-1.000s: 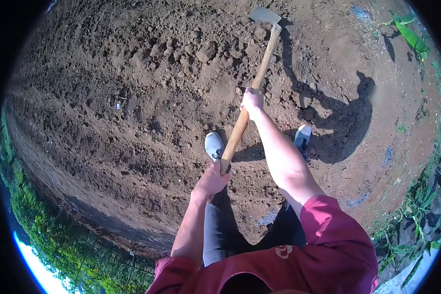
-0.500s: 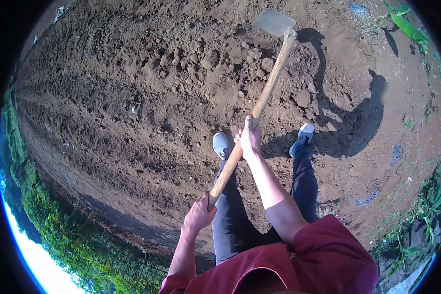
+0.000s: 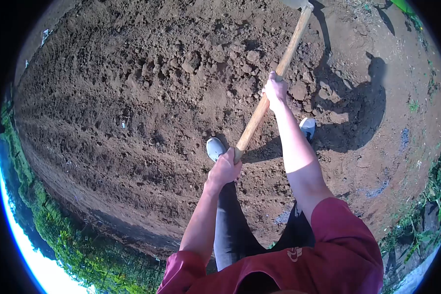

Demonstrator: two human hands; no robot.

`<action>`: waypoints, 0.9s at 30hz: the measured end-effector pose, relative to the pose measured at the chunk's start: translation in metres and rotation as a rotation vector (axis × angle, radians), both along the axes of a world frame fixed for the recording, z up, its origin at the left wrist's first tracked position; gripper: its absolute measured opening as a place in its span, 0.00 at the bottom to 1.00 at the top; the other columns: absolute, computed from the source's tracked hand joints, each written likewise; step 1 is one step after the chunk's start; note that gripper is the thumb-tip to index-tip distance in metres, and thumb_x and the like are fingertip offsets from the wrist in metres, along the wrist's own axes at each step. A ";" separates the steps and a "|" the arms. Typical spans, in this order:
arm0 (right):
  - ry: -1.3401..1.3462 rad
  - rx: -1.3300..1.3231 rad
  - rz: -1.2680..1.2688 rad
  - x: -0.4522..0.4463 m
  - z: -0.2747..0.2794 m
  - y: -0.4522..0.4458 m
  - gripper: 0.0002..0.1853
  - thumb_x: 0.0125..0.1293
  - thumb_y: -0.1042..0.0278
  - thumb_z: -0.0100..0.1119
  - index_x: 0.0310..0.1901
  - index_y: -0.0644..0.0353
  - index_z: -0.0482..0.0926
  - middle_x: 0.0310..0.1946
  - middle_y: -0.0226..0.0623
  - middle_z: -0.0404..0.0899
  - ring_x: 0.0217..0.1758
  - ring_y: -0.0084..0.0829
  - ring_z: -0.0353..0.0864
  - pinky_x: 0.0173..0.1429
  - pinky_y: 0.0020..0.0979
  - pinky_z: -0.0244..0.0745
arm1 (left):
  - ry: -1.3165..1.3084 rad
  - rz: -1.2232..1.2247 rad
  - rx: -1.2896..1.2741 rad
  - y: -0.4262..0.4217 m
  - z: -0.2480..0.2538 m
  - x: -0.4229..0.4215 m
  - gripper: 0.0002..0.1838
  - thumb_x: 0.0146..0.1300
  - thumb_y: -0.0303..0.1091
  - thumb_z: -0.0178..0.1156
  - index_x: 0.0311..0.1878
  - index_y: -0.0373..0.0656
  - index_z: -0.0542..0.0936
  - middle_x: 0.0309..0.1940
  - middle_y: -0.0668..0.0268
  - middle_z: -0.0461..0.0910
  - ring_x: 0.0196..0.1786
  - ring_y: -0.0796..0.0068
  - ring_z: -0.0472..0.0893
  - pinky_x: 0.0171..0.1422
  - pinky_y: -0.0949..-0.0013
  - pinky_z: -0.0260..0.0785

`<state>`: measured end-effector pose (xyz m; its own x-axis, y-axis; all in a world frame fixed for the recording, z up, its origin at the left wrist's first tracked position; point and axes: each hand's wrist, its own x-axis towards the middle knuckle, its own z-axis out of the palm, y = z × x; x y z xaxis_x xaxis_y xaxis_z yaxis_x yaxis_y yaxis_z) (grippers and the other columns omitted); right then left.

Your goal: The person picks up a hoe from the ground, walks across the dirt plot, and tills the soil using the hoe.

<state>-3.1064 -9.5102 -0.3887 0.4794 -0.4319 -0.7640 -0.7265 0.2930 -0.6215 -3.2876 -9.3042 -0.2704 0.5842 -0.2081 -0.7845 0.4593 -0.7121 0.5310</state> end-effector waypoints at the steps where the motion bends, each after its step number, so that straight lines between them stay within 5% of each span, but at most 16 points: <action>1: 0.049 -0.028 0.071 -0.002 -0.038 0.013 0.20 0.73 0.53 0.54 0.32 0.64 0.73 0.16 0.34 0.73 0.13 0.27 0.73 0.18 0.30 0.73 | 0.059 0.019 0.015 0.003 -0.017 0.000 0.21 0.60 0.34 0.61 0.54 0.34 0.71 0.38 0.41 0.82 0.46 0.41 0.83 0.49 0.51 0.75; 4: 0.284 -0.162 0.263 -0.019 -0.086 0.045 0.23 0.73 0.52 0.53 0.34 0.69 0.76 0.17 0.40 0.77 0.15 0.33 0.79 0.20 0.33 0.77 | 0.072 0.080 0.063 0.015 -0.033 -0.022 0.18 0.59 0.35 0.60 0.48 0.32 0.73 0.34 0.42 0.81 0.42 0.42 0.82 0.44 0.51 0.74; 6: 0.268 -0.114 0.225 -0.035 -0.060 0.071 0.25 0.73 0.49 0.52 0.32 0.69 0.76 0.15 0.39 0.76 0.14 0.33 0.78 0.19 0.33 0.77 | 0.117 0.117 0.006 0.039 -0.018 -0.038 0.18 0.58 0.34 0.60 0.48 0.32 0.74 0.35 0.42 0.81 0.41 0.43 0.82 0.44 0.52 0.74; 7: 0.274 -0.094 0.215 -0.057 -0.058 0.084 0.25 0.73 0.50 0.52 0.31 0.69 0.76 0.15 0.39 0.76 0.13 0.33 0.78 0.19 0.33 0.77 | 0.229 0.106 0.024 0.049 0.007 -0.038 0.21 0.57 0.34 0.60 0.49 0.29 0.72 0.40 0.38 0.80 0.47 0.40 0.82 0.52 0.51 0.74; 20: 0.157 0.331 -0.045 -0.153 0.098 0.157 0.16 0.74 0.56 0.56 0.36 0.60 0.68 0.14 0.28 0.66 0.11 0.24 0.68 0.15 0.30 0.67 | 0.215 0.124 0.127 0.123 0.165 -0.125 0.21 0.58 0.35 0.59 0.50 0.30 0.73 0.31 0.38 0.80 0.40 0.37 0.81 0.43 0.46 0.73; 23: 0.093 0.360 -0.087 -0.145 0.118 0.134 0.17 0.74 0.53 0.55 0.37 0.59 0.68 0.16 0.29 0.67 0.12 0.23 0.68 0.16 0.29 0.67 | 0.150 0.063 0.116 0.118 0.169 -0.124 0.23 0.59 0.35 0.60 0.54 0.33 0.72 0.28 0.41 0.80 0.36 0.36 0.81 0.40 0.44 0.74; 27: -0.005 0.186 -0.109 -0.093 0.090 0.071 0.18 0.74 0.52 0.55 0.34 0.59 0.68 0.15 0.28 0.67 0.13 0.24 0.68 0.17 0.30 0.68 | 0.121 -0.018 0.020 0.077 0.100 -0.072 0.23 0.59 0.35 0.60 0.56 0.33 0.71 0.31 0.39 0.81 0.39 0.37 0.81 0.44 0.45 0.74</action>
